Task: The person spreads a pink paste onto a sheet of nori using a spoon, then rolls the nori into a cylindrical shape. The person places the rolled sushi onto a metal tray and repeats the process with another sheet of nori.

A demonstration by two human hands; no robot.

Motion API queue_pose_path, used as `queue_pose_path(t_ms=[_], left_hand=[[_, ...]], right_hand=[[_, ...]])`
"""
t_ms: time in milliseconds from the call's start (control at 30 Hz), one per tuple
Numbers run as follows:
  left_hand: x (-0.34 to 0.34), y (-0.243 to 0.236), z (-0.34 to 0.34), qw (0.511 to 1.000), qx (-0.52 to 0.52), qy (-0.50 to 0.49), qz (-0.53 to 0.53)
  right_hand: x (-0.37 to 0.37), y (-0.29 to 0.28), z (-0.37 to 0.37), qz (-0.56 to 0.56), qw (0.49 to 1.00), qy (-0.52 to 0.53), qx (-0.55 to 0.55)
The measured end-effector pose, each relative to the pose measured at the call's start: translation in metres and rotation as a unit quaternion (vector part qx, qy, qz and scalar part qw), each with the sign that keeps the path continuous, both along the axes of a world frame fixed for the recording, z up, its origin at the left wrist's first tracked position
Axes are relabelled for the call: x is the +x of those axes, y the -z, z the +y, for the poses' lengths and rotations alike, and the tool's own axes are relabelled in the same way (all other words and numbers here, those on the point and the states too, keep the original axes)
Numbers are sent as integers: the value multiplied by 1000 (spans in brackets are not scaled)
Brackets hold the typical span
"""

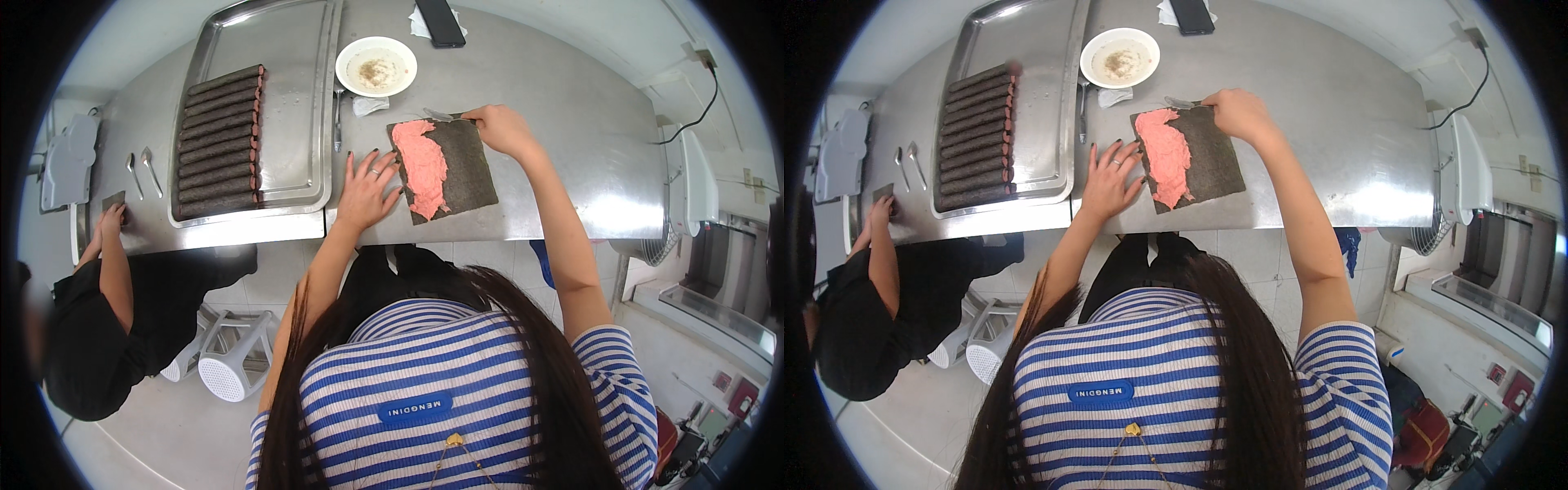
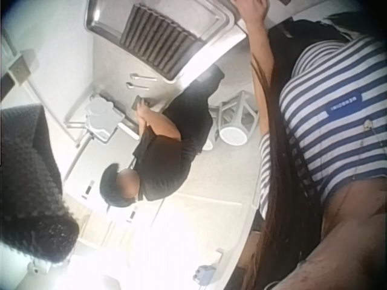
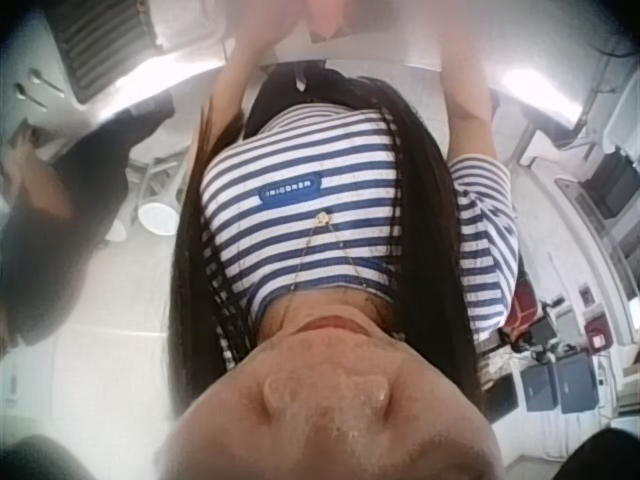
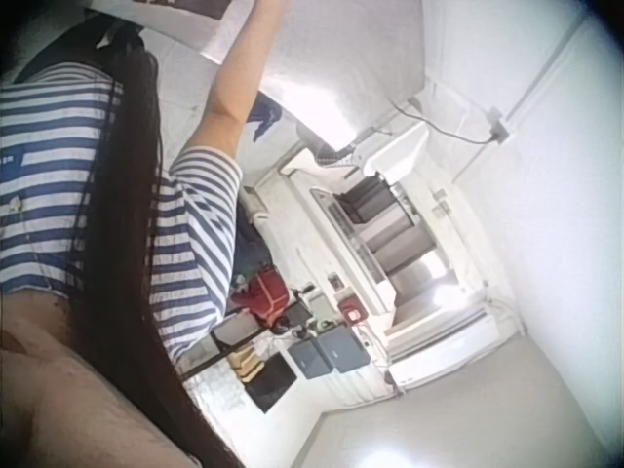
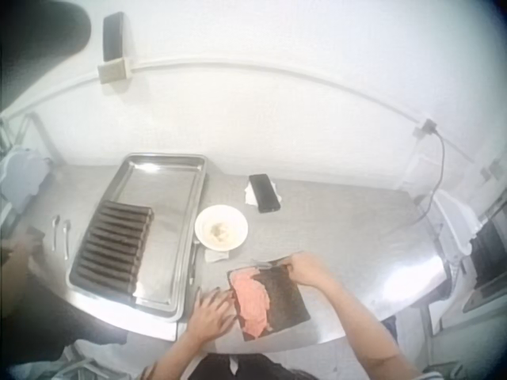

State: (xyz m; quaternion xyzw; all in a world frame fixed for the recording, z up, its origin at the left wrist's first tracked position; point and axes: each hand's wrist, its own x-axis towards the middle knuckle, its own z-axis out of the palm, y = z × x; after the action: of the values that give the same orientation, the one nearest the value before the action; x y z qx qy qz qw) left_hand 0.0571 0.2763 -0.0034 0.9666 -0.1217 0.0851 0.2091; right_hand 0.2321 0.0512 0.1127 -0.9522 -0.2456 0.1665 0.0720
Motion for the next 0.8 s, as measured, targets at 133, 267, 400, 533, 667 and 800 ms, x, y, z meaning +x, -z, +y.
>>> queue_pose_path(t_ms=[133,267,400,533,667,800], left_hand=[[2,0,-1,1000,-4,4,-5],[2,1,0,1000,-1,-1,-6],[0,0,0,1000,-6,-5,-6],[1,-1,-1,1000,1,-4,-1],[2,-2,-1,1000,-4,-4,-2],[2,0,0,1000,1,-3,-2]], right_hand=[[-24,22,-1,-21,1000,-18,-4],[-59,23,0,-32,999,-42,-9],[-58,3,-11,-1,994,-111,-25],[-50,-3,-12,-18,996,-85,-12],[-72,15,-8,-14,997,-72,-3],[-101,10,-11,2,995,-96,-14]])
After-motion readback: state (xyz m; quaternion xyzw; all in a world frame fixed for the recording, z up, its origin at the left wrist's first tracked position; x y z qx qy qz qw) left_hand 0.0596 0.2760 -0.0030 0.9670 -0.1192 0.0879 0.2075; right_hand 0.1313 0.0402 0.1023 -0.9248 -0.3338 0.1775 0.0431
